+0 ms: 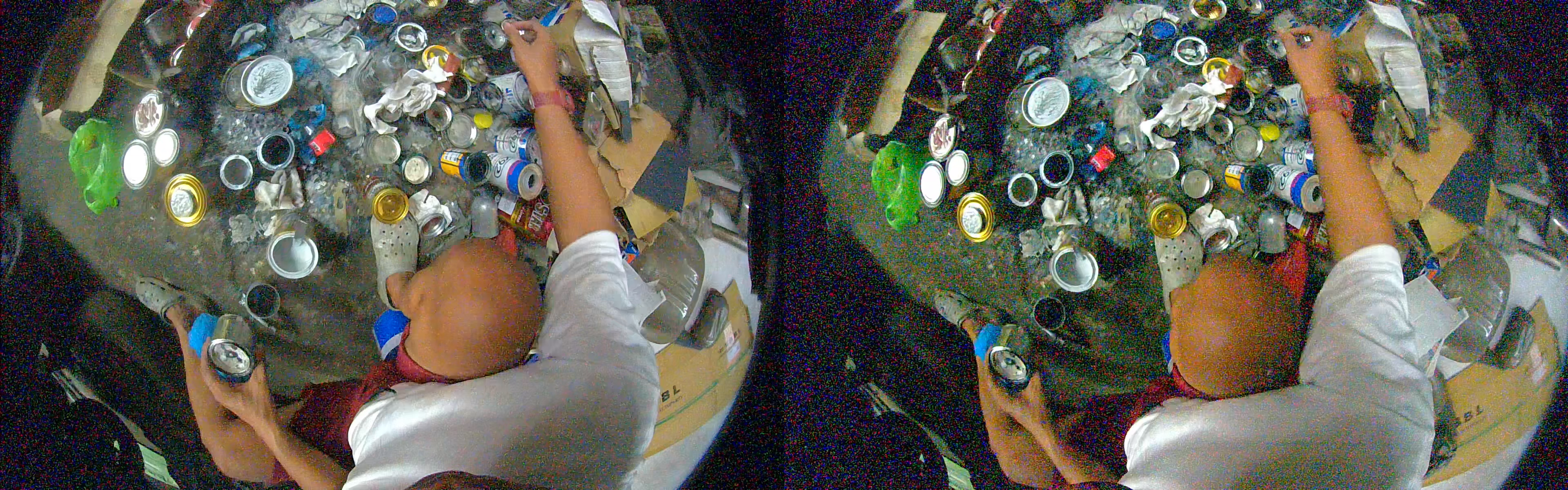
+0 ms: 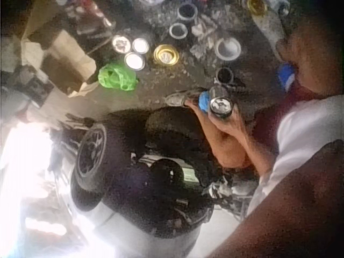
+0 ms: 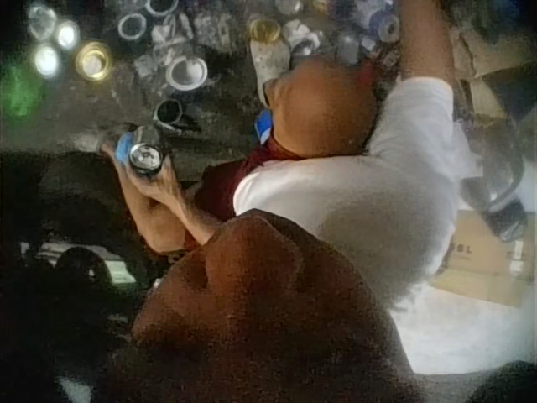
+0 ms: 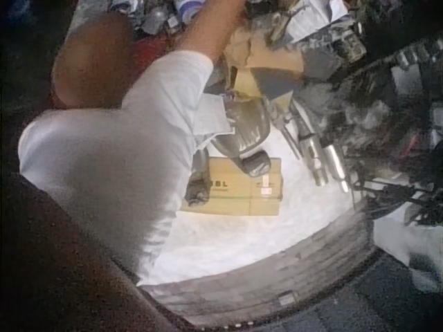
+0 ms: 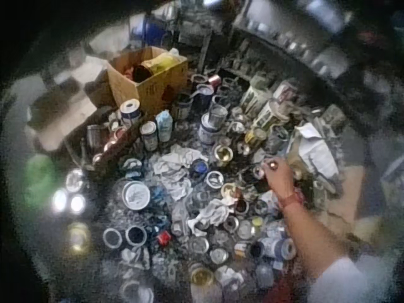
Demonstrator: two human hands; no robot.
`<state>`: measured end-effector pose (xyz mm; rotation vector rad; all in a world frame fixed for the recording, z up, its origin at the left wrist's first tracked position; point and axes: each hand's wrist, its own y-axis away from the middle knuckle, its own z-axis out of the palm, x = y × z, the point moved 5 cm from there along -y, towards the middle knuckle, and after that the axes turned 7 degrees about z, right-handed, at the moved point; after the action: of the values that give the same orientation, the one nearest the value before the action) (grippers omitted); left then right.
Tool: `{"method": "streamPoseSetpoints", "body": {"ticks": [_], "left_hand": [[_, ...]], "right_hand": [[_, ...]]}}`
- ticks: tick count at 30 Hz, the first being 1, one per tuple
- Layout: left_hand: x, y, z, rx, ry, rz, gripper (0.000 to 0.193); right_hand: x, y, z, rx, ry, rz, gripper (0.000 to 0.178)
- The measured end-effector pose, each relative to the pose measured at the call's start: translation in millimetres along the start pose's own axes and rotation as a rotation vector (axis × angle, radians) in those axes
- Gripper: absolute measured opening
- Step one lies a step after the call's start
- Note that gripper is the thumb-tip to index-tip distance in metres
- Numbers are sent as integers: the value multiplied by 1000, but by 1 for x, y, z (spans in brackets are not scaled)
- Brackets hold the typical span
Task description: The person sits on the floor and wipes the inside of several metal cans using a blue cloth. They pick up cans one at a time, wipe them, and place them back among the pile. The person also handles a plastic bottle and other debris while cleaning.
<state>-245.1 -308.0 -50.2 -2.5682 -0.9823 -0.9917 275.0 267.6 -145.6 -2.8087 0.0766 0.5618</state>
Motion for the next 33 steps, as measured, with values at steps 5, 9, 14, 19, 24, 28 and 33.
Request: {"method": "streamPoseSetpoints", "body": {"ticks": [5, 9, 14, 19, 24, 28, 33], "left_hand": [[19, 0, -3, 29, 75, 16, 81], [34, 2, -10, 28, 29, 74, 79], [36, 15, -19, 33, 232, 160, 70], [20, 33, -25, 153, 188, 131, 70], [9, 39, -32, 197, 261, 187, 73], [6, 46, -40, 163, 205, 158, 72], [8, 53, -41, 269, 47, 138, 73]], "right_hand": [[-44, 50, -88, 56, -202, 58, 31], [-77, 69, -170, 133, -873, 237, 24], [-173, 101, -264, 80, -1160, -13, 24], [-257, 212, -203, -258, -1190, -154, 20], [-268, 373, 4, -516, -858, 543, 56], [-259, 434, 76, -565, -574, 389, 96], [-269, 419, 74, -422, -989, 367, 71]]}}
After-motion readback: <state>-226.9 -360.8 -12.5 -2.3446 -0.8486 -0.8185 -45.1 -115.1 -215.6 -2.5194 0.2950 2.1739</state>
